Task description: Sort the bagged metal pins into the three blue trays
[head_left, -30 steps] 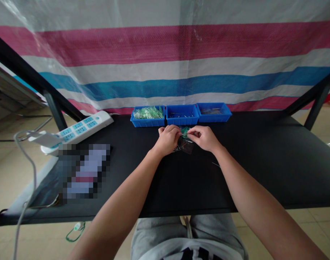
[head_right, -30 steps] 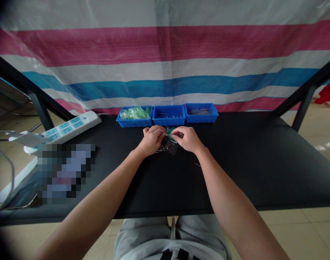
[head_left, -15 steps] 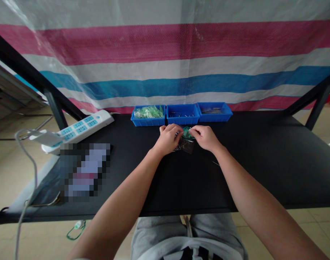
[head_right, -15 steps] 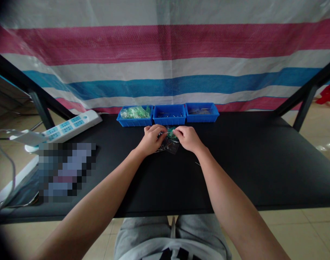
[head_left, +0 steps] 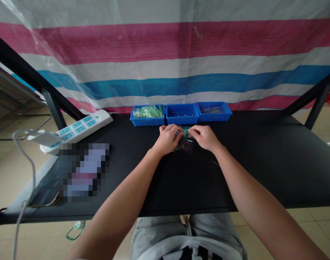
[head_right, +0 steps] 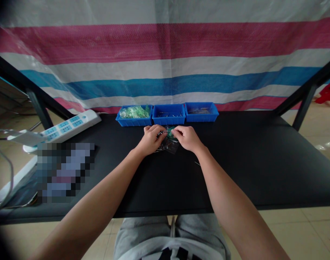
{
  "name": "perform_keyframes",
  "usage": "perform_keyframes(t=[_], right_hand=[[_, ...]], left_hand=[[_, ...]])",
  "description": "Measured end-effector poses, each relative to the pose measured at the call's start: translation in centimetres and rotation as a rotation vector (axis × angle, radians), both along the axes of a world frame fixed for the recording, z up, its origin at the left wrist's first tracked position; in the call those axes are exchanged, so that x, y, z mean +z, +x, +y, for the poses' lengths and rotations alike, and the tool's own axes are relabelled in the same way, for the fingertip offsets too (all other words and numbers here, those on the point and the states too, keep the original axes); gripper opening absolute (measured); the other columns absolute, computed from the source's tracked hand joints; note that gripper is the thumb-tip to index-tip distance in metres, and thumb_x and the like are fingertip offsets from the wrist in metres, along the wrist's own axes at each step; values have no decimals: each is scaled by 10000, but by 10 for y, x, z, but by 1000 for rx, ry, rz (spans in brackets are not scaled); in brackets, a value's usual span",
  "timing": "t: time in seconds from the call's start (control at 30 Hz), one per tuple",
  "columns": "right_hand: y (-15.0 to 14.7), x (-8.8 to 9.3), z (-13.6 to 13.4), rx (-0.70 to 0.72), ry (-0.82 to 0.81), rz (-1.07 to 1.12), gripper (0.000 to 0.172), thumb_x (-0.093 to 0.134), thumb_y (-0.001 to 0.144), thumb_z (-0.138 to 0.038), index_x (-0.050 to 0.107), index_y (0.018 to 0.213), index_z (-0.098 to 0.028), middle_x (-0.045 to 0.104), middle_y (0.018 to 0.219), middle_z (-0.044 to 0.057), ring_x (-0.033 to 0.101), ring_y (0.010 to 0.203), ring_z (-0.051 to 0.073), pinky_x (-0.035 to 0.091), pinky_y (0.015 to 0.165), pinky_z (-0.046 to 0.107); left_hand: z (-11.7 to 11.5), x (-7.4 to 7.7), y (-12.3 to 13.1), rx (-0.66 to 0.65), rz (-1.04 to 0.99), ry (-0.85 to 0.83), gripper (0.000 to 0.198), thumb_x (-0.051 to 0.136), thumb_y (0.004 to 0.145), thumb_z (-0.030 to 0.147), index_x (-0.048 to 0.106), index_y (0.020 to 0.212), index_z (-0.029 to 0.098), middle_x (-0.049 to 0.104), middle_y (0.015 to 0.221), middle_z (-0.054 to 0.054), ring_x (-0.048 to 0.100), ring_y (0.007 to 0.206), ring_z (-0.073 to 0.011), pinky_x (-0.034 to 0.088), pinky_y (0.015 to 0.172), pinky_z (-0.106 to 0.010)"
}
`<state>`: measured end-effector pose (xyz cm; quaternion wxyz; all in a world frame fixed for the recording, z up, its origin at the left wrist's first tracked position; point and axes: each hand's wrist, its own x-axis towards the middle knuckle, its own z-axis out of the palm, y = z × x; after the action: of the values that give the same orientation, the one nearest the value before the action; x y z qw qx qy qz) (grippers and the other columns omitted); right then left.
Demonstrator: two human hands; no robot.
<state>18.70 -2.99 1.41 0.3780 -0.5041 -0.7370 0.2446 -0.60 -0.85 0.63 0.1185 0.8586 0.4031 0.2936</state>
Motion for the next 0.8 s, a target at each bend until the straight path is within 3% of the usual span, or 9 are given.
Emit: perform_keyframes(t=[0.27, 0.4, 0.5, 0.8], right_hand=[[0, -1, 0, -12, -15, 41, 370, 504, 888, -433, 665, 700, -157, 672, 656, 40, 590, 608, 162, 401, 596, 283], [-1, -4, 1, 30, -90, 320, 299, 601, 826, -446, 678, 918, -173, 682, 756, 40, 616, 687, 172, 441, 616, 284], [-1, -4, 2, 77, -184, 547, 359, 689, 753, -412, 639, 1025, -184, 673, 784, 27, 584, 640, 140, 439, 574, 267], [0, -2, 1, 88, -268, 623, 258, 717, 687, -331, 703, 886, -167, 686, 752, 36, 528, 571, 106, 340, 464, 224]], left_hand=[[-2, 4, -1, -29, 12, -11, 296, 376, 982, 355, 602, 880, 194, 666, 944, -21, 581, 955, -164, 258, 882, -367], [-3, 5, -1, -36, 27, -30, 404, 332, 993, 369, 556, 726, 164, 655, 941, -28, 577, 939, -163, 253, 867, -370], [-3, 5, -1, -58, 24, -39, 423, 314, 996, 368, 546, 711, 159, 651, 946, -31, 575, 938, -161, 254, 865, -370], [-3, 6, -1, -86, 38, -55, 430, 297, 997, 376, 569, 740, 163, 649, 953, -40, 565, 959, -174, 257, 871, -378]])
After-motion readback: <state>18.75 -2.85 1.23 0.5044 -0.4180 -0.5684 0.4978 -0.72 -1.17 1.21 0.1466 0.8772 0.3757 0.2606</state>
